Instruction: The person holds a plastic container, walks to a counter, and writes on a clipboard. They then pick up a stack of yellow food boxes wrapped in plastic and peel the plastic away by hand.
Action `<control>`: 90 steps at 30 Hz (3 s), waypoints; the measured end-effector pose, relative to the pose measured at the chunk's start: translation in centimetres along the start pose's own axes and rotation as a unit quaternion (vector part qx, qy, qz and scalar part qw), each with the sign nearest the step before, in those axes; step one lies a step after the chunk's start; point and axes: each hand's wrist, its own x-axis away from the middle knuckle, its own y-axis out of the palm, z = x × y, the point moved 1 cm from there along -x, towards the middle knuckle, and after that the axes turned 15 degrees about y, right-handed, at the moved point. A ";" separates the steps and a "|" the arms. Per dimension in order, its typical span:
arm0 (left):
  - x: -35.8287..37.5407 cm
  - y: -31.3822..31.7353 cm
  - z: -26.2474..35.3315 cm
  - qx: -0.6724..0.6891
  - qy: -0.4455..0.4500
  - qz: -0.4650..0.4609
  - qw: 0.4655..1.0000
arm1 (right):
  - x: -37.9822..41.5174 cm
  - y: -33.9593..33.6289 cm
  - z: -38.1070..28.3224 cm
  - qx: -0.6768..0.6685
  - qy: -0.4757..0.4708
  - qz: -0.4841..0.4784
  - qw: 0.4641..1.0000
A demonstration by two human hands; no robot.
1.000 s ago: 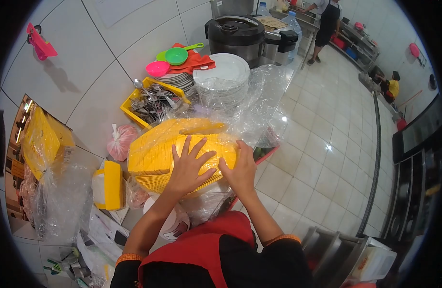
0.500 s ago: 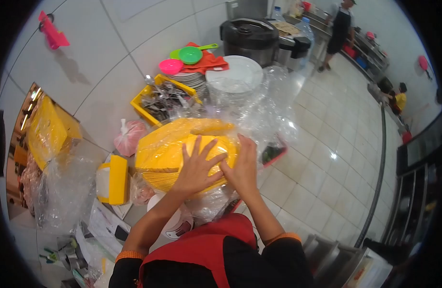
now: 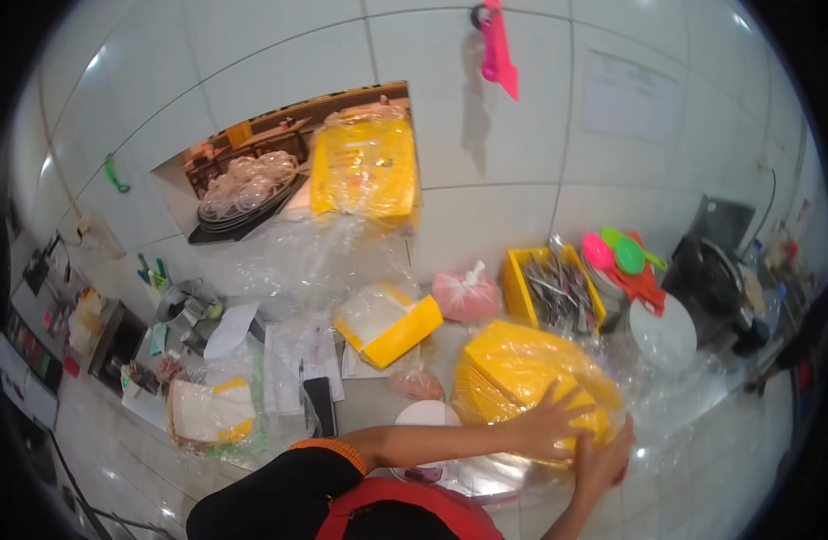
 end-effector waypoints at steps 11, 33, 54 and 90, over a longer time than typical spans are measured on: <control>0.3 0.4 -0.4 0.001 0.004 0.027 1.000 | -0.6 2.3 1.8 0.046 -0.051 0.067 0.995; 28.9 -12.3 -8.5 -0.152 -0.509 0.194 0.825 | 1.6 2.4 0.4 0.072 0.026 0.124 0.989; 19.0 -11.5 0.3 0.007 -0.139 0.217 0.966 | 2.0 1.2 1.9 0.012 0.006 0.143 0.990; -4.8 -1.0 -0.4 0.091 0.041 -0.105 0.989 | -1.6 -3.4 3.0 -0.137 -0.085 -0.043 0.986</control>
